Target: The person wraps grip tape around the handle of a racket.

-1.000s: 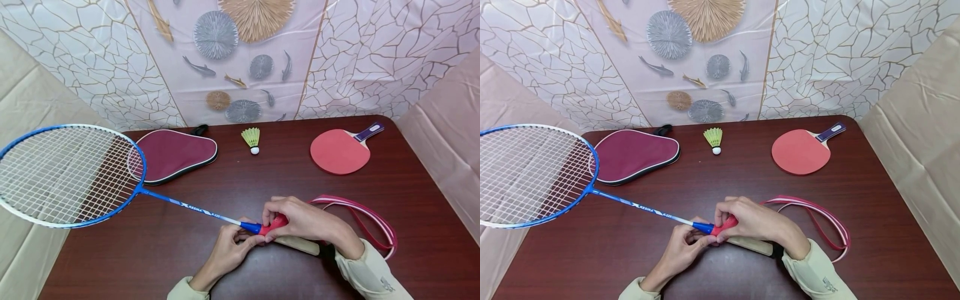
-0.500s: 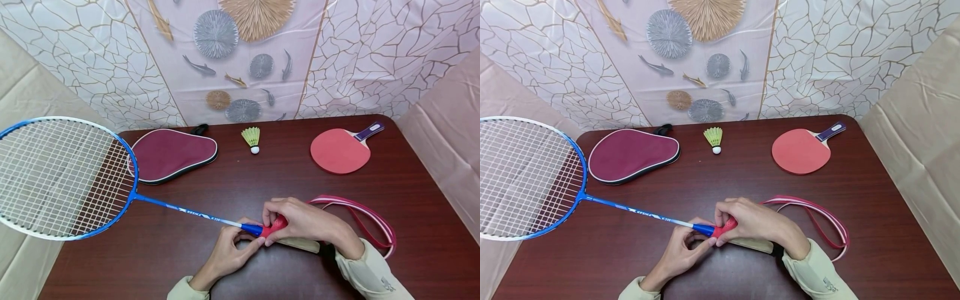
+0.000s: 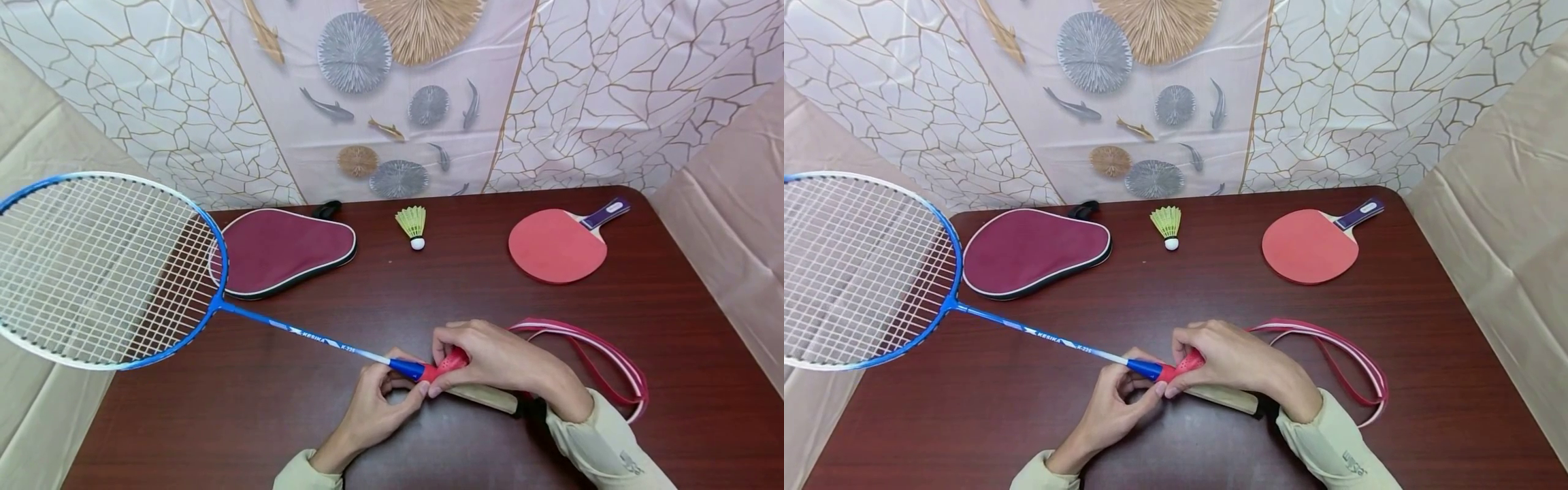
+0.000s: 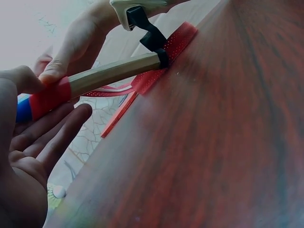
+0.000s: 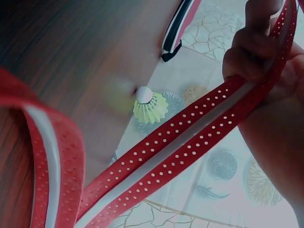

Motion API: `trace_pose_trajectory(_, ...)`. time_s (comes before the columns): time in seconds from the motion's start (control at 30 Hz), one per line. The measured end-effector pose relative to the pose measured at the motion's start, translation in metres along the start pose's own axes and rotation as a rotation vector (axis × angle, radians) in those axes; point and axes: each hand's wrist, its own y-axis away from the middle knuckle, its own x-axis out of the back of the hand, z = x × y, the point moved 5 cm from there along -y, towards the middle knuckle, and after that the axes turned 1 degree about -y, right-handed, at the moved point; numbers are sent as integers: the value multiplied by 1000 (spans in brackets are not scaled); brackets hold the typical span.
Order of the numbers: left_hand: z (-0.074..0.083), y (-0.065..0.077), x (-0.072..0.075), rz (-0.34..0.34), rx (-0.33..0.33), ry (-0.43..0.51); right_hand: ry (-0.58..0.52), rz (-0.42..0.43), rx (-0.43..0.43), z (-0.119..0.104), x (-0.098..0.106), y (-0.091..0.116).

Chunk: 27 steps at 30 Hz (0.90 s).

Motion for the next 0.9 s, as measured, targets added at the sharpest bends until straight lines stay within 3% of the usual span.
trace_pose_trajectory(0.2,1,0,2,36,17,16,30,5,8,-2,0,0)
trace_pose_trajectory(0.33,0,-1,3,42,40,54,-39,-12,47,-5,2,2)
trace_pose_trajectory(0.47,-13,2,6,48,46,103,-97,-11,81,-9,6,3)
trace_pose_trajectory(0.63,-28,6,9,55,60,162,-56,53,106,-10,8,0)
trace_pose_trajectory(0.9,-33,8,9,25,100,202,-27,88,59,-5,4,-2)
